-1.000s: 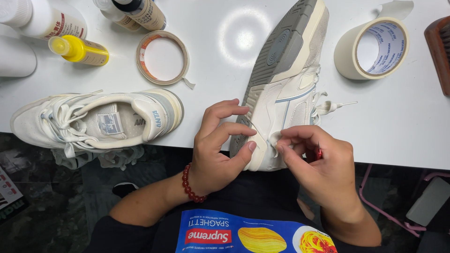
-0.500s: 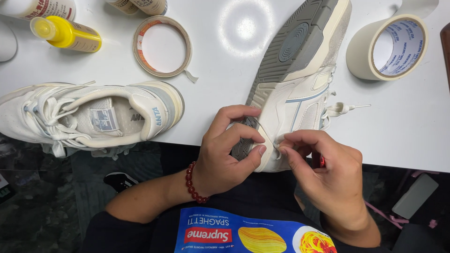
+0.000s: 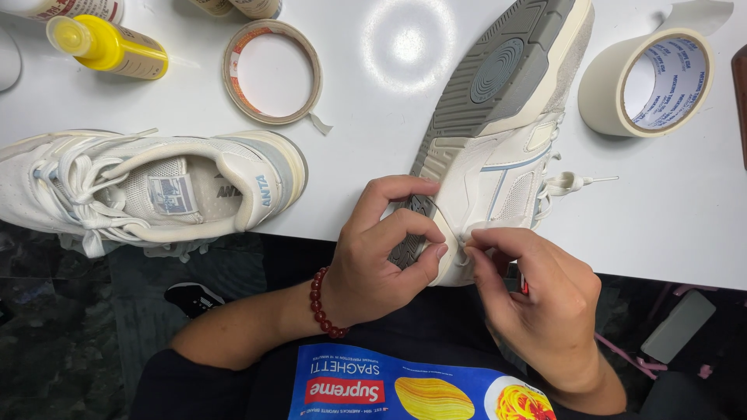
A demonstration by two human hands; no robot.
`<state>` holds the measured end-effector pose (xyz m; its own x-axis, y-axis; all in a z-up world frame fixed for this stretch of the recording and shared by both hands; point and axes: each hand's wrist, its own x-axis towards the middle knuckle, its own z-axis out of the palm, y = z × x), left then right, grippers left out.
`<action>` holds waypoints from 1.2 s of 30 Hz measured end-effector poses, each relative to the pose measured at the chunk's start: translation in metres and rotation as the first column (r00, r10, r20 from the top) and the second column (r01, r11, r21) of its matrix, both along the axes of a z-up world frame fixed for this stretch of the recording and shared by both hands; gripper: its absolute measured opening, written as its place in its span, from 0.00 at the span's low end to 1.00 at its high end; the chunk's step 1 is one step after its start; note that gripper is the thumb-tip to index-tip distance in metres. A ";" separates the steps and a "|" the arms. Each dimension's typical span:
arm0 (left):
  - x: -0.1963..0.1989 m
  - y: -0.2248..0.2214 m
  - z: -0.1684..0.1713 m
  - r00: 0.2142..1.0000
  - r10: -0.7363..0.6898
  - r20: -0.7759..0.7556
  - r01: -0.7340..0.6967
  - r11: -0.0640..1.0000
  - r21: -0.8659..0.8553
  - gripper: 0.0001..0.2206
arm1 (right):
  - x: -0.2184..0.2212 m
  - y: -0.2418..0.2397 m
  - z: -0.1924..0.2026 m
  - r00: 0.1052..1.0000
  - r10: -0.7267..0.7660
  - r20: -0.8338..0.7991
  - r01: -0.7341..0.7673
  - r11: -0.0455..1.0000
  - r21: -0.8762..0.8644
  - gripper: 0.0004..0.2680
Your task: Applying and trimming masking tape on the midsole of a sneaker.
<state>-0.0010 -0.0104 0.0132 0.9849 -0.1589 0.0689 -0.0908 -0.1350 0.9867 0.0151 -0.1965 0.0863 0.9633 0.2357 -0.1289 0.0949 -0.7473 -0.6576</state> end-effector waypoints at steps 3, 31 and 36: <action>0.000 0.000 0.000 1.000 -0.002 0.006 0.002 1.000 -0.003 0.08 | 0.000 -0.001 -0.001 1.000 0.022 0.008 -0.022 1.000 -0.002 0.08; 0.018 0.009 0.018 0.988 -0.059 0.146 0.046 0.995 0.091 0.11 | -0.026 -0.029 -0.013 0.937 -0.248 -0.246 0.318 0.897 0.307 0.14; 0.031 0.006 0.036 0.952 -0.195 0.234 0.155 0.972 0.178 0.11 | -0.021 -0.034 -0.010 0.890 -0.216 -0.402 0.398 0.798 0.452 0.13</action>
